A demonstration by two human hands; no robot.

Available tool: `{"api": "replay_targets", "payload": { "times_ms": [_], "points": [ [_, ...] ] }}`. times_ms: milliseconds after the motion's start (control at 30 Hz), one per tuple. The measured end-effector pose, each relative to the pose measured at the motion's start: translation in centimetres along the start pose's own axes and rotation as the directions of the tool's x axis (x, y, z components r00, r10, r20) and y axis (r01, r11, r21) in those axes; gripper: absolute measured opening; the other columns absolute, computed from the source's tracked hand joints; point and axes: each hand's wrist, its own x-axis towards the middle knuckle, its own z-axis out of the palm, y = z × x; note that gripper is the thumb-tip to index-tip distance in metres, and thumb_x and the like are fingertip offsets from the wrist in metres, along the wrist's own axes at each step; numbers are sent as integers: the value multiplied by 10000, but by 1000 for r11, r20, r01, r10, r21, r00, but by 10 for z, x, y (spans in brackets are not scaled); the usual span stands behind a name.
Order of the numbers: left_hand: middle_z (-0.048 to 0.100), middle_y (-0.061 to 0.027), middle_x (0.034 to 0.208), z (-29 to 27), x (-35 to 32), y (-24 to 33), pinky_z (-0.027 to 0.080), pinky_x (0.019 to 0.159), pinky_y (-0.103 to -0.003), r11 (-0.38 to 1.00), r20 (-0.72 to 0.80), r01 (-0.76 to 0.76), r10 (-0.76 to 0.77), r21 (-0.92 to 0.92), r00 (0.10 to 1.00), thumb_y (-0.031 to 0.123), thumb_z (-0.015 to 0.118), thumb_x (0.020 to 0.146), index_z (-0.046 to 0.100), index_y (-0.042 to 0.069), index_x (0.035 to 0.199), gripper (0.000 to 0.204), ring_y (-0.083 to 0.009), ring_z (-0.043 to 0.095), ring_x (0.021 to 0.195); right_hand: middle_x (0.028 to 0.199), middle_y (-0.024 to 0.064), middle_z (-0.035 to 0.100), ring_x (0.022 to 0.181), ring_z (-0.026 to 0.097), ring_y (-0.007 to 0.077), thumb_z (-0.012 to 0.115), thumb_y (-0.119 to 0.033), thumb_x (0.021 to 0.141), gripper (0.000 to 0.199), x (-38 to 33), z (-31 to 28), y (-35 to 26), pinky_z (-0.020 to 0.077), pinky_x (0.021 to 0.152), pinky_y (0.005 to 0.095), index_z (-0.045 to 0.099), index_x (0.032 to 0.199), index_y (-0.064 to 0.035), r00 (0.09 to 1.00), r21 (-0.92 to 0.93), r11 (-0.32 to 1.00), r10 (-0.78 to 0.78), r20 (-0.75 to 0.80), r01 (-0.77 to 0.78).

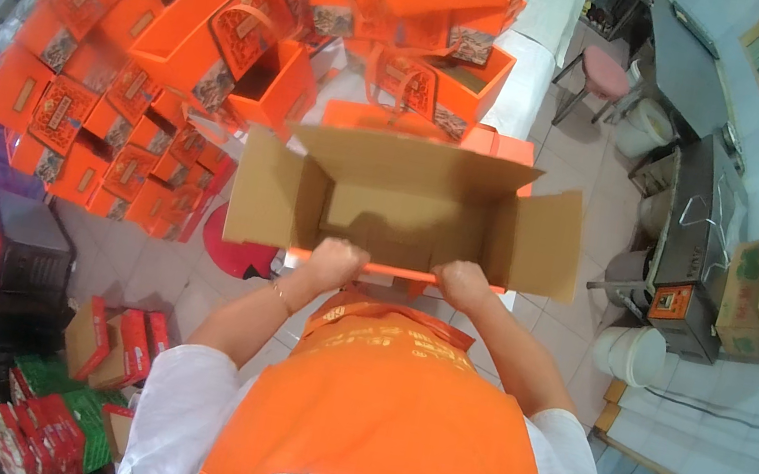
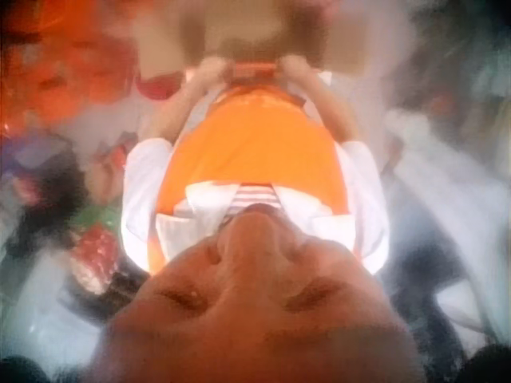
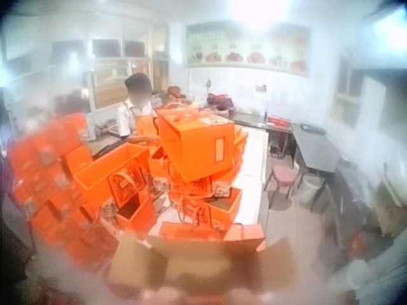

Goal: The person assembles orange cardboard boxes by folding flat pieces into rectangular shapes. They repeatedly pick up flat orange cardboard, fold the sides to form a box, and place the finished unit on a table. The process is continuous and repetitive, focusing on manual assembly without tools.

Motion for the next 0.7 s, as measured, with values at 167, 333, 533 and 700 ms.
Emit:
{"api": "replay_targets", "payload": {
  "times_ms": [167,333,533,700],
  "points": [
    [649,-87,711,-7,-14,20,514,599,-381,997,39,59,-57,-44,998,172,597,729,602,104,694,76,-262,657,705,986,147,674,926,646,300,623,-109,795,253,-21,-49,-27,515,799,413,676,1042,-93,990,494,860,-136,-18,127],
    [650,-89,762,-6,-15,14,516,665,-389,997,62,59,-56,-50,997,171,591,756,626,104,748,76,-263,653,763,973,152,668,921,631,322,615,-62,838,255,40,-153,-39,508,803,411,641,1091,-70,327,-101,957,-191,-926,272],
    [664,-115,867,2,-19,11,512,725,-414,980,207,162,-136,-113,969,251,621,785,654,88,850,178,-295,647,843,863,150,657,804,619,348,524,-250,932,239,46,-158,-37,497,671,451,656,979,-57,876,33,996,85,-475,-79],
    [663,-153,961,-7,-35,-3,504,788,-442,928,189,228,-178,-293,966,376,675,769,657,68,1004,387,-330,634,928,1115,177,628,1038,586,333,514,-277,943,284,18,-134,-43,479,862,422,647,1128,-107,920,233,955,-82,-383,182]
  ]
}}
